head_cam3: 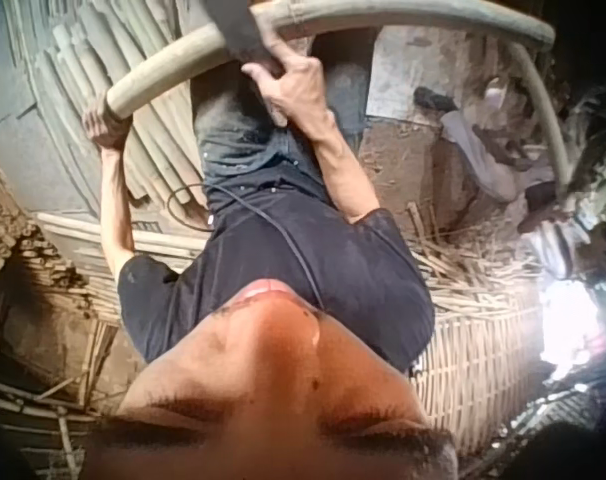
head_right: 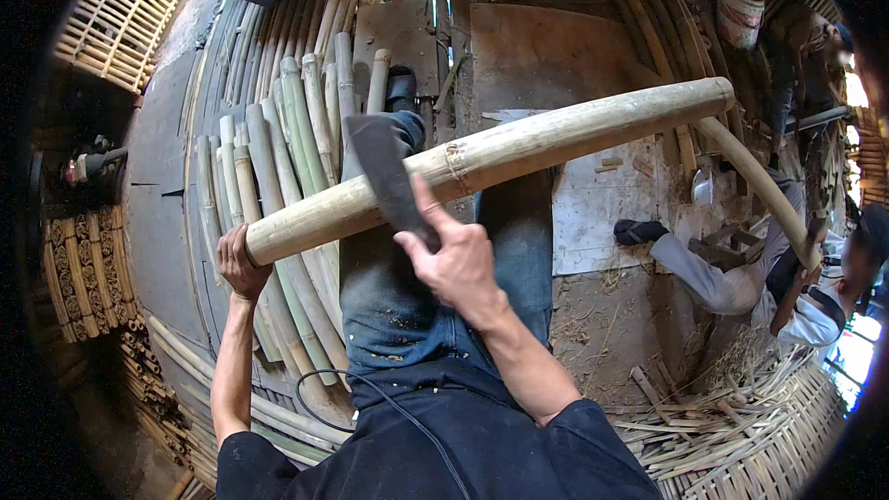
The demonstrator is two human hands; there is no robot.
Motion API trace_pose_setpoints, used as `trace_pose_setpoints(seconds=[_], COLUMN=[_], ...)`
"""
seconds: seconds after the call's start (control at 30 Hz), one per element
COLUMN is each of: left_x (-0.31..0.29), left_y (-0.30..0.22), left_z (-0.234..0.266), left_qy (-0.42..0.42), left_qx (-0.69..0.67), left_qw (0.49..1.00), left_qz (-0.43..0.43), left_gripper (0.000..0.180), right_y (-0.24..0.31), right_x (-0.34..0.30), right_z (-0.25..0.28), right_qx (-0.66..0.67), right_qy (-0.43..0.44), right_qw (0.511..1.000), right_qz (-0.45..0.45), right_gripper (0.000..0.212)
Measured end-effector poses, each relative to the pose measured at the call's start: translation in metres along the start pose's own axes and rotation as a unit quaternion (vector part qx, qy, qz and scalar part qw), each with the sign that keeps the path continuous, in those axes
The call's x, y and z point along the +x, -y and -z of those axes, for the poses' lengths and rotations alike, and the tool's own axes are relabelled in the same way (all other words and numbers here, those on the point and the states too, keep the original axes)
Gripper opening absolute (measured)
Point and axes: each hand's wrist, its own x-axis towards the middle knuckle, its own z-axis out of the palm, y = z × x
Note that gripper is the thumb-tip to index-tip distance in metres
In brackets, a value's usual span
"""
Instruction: Scraping the surface and nodes of a bamboo pole using a machete.
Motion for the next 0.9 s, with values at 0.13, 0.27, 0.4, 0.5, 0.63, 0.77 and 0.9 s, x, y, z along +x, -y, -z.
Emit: trace_pose_setpoints(seconds=[0.13, 0.27, 0.4, 0.5, 0.63, 0.77, 0.9], left_x=[-0.001, -0.003, -0.008, -0.008, -0.011, -0.006, -0.012], left_y=[0.002, -0.002, -0.002, -0.004, -0.003, -0.008, -0.008], left_z=[-0.001, -0.006, -0.007, -0.005, -0.003, -0.006, -0.008], left_qy=[-0.012, -0.035, -0.037, -0.038, -0.039, -0.060, -0.063], left_qx=[0.019, 0.040, 0.037, 0.028, 0.042, 0.045, 0.053], left_qw=[1.000, 0.999, 0.999, 0.999, 0.998, 0.997, 0.997], left_qz=[-0.006, 0.000, 0.000, -0.003, -0.003, -0.007, -0.003], left_gripper=[0.050, 0.047, 0.045, 0.044, 0.047, 0.050, 0.048], right_y=[-0.011, 0.002, -0.002, 0.000, 0.002, -0.004, 0.005], right_x=[0.016, 0.027, 0.012, 0.003, 0.020, 0.033, 0.022], right_z=[0.066, 0.082, 0.006, 0.000, 0.065, 0.082, 0.016], right_qx=[0.024, -0.006, -0.034, -0.022, -0.005, -0.096, -0.089], right_qy=[-0.200, -0.255, -0.072, -0.052, -0.221, -0.260, -0.094], right_qw=[0.977, 0.967, 0.989, 0.994, 0.969, 0.953, 0.977], right_qz=[0.066, 0.026, 0.127, 0.089, 0.109, 0.121, 0.169], right_gripper=[0.081, 0.079, 0.083, 0.084, 0.075, 0.080, 0.085])
